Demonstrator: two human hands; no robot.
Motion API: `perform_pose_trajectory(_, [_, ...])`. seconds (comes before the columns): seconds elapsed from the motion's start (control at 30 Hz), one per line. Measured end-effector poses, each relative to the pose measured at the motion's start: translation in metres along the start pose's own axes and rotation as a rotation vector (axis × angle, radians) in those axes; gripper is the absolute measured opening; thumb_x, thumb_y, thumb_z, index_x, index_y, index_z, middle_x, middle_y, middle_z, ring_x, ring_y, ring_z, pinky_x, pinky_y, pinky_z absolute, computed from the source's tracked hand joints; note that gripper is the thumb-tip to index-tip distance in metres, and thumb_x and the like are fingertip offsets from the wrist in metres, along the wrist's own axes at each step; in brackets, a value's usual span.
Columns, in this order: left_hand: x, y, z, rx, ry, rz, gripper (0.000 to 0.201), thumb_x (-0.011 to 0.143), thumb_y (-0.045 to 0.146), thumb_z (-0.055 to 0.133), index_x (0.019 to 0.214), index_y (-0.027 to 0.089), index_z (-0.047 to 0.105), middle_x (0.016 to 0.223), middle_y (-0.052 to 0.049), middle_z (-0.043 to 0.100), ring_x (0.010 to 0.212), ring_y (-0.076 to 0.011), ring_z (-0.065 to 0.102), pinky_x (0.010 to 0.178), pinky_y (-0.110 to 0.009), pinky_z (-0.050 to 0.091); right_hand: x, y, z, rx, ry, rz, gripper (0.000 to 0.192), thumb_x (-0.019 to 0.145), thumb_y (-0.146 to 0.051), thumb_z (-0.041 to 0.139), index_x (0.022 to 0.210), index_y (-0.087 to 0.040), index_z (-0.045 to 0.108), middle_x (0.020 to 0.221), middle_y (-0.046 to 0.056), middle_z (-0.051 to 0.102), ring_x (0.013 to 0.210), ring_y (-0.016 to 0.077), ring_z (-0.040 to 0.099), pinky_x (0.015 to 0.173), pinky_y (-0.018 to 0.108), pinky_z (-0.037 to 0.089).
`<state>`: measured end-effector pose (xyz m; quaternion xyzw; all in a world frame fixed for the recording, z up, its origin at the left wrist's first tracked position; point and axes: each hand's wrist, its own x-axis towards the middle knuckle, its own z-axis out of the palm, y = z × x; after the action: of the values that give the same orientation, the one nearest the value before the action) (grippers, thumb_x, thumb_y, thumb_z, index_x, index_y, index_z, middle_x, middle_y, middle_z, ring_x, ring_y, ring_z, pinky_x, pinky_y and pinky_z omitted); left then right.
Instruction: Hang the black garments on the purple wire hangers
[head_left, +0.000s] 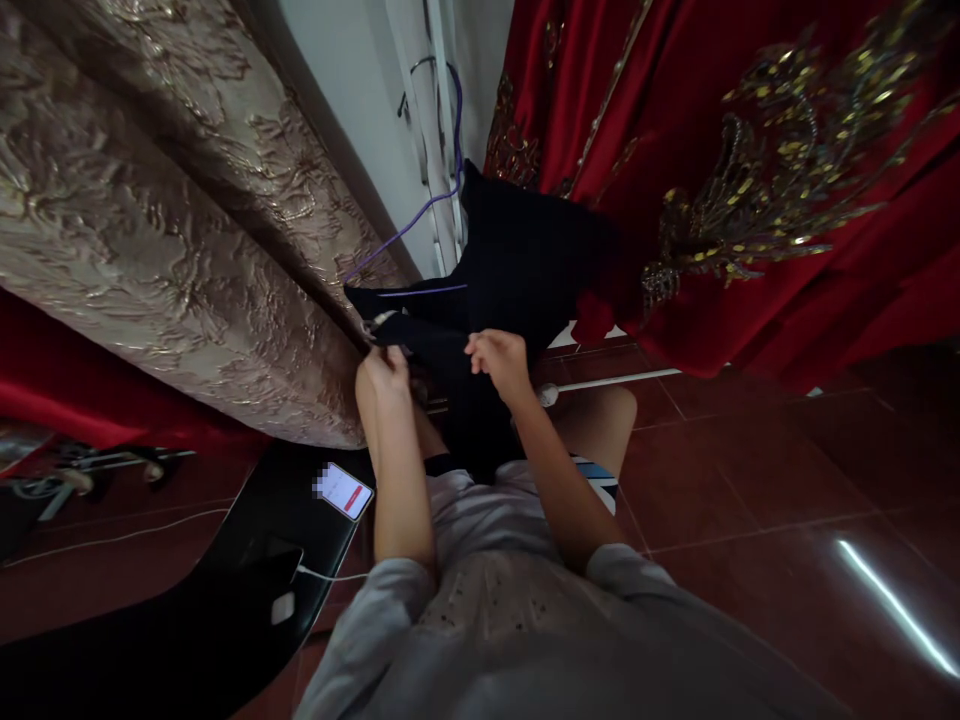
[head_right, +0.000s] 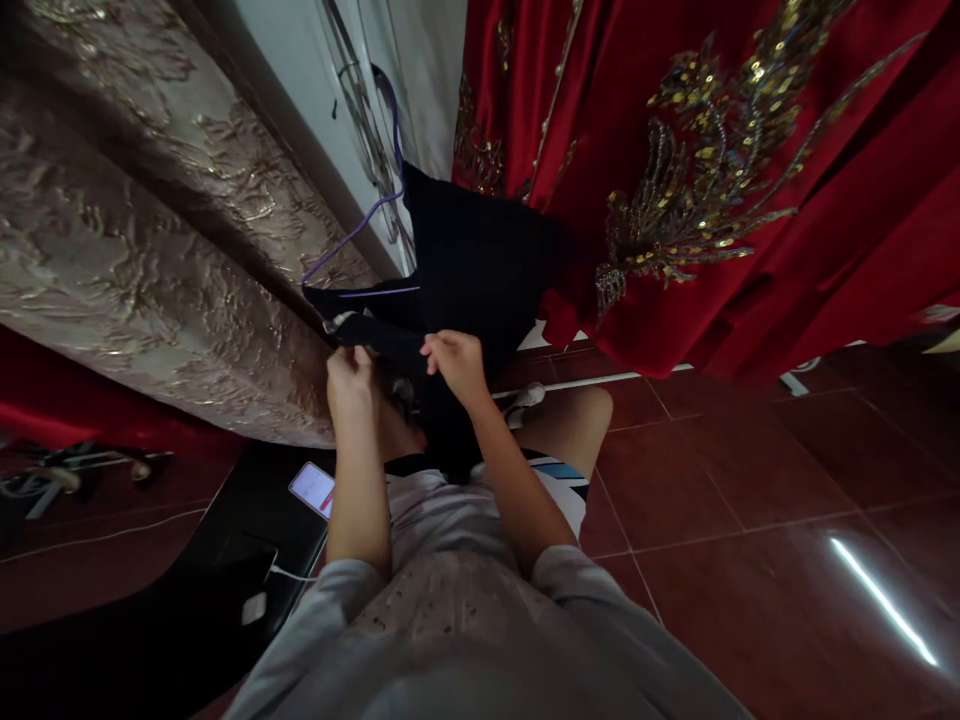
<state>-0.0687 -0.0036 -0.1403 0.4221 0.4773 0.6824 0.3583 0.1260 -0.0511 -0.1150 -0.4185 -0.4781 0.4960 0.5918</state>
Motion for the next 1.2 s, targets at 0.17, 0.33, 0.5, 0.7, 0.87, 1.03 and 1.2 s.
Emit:
perform_pose_trajectory(0.17, [-0.053, -0.021, 0.025, -0.159, 0.066, -0.111, 0.028, 0.094, 0.039, 0.063, 0.080, 0.015, 0.061, 0.075, -0.004, 0.063, 0.069, -0.0123, 0.064, 0.068, -0.024, 0.055, -0.008, 0.031, -0.048, -0.005, 0.196, 0.043, 0.028, 0.084, -0.040, 0.060, 0.067, -0.018, 0.062, 0.052, -0.002, 0.052, 0.050, 0.0104, 0.048, 0.052, 0.023, 0.038])
perform_pose_trajectory(0.33, [-0.079, 0.016, 0.070, -0.135, -0.152, 0.018, 0.029, 0.094, 0.048, 0.065, 0.091, 0.019, 0.066, 0.094, -0.007, 0.069, 0.088, -0.0175, 0.069, 0.084, -0.030, 0.058, -0.012, 0.029, -0.050, -0.121, -0.122, -0.172, 0.046, 0.071, -0.035, 0.082, 0.112, -0.020, 0.067, 0.119, 0.007, 0.069, 0.113, 0.0207, 0.063, 0.101, 0.031, 0.048])
perform_pose_trajectory(0.5, [-0.101, 0.050, 0.078, 0.244, -0.362, 0.414, 0.025, 0.099, 0.043, 0.062, 0.096, 0.021, 0.073, 0.119, -0.011, 0.065, 0.120, -0.0246, 0.061, 0.112, -0.040, 0.045, -0.021, 0.020, -0.035, -0.143, -0.259, -0.110, 0.022, 0.083, -0.034, 0.065, 0.097, -0.017, 0.066, 0.097, 0.006, 0.070, 0.090, 0.0202, 0.064, 0.087, 0.033, 0.053])
perform_pose_trajectory(0.7, [-0.081, 0.026, 0.032, 0.341, -0.863, 0.152, 0.038, 0.101, 0.051, 0.052, 0.109, 0.020, 0.074, 0.100, -0.008, 0.074, 0.095, -0.0257, 0.070, 0.091, -0.036, 0.057, 0.002, -0.031, -0.049, -0.259, -0.075, -0.148, 0.024, 0.073, -0.023, 0.065, 0.056, -0.021, 0.048, 0.058, -0.001, 0.047, 0.058, 0.0137, 0.045, 0.054, 0.027, 0.043])
perform_pose_trajectory(0.87, [-0.063, 0.009, -0.001, 0.569, -1.129, 0.078, 0.022, 0.080, 0.038, 0.077, 0.068, 0.020, 0.070, 0.062, -0.001, 0.064, 0.054, -0.0175, 0.056, 0.053, -0.027, 0.046, 0.078, -0.053, -0.035, -0.269, 0.086, -0.484, 0.021, 0.073, -0.009, 0.058, 0.086, -0.022, 0.067, 0.096, 0.003, 0.068, 0.101, 0.0178, 0.063, 0.096, 0.031, 0.054])
perform_pose_trajectory(1.03, [-0.032, 0.025, -0.049, 0.626, -1.019, 0.033, 0.027, 0.073, 0.039, 0.082, 0.061, 0.022, 0.065, 0.056, -0.002, 0.061, 0.047, -0.0157, 0.049, 0.050, -0.027, 0.039, 0.106, -0.021, -0.045, -0.323, -0.043, -0.288, 0.014, 0.082, -0.024, 0.061, 0.068, -0.021, 0.058, 0.067, -0.001, 0.056, 0.072, 0.0152, 0.056, 0.070, 0.028, 0.054])
perform_pose_trajectory(1.2, [0.017, 0.074, -0.092, 0.758, -0.766, 0.232, 0.034, 0.080, 0.046, 0.069, 0.059, 0.023, 0.057, 0.060, -0.004, 0.056, 0.059, -0.0201, 0.051, 0.070, -0.034, 0.048, 0.085, -0.031, -0.086, -0.411, 0.025, -0.384, 0.031, 0.077, -0.023, 0.064, 0.053, -0.021, 0.044, 0.054, -0.004, 0.036, 0.055, 0.0096, 0.035, 0.049, 0.024, 0.030])
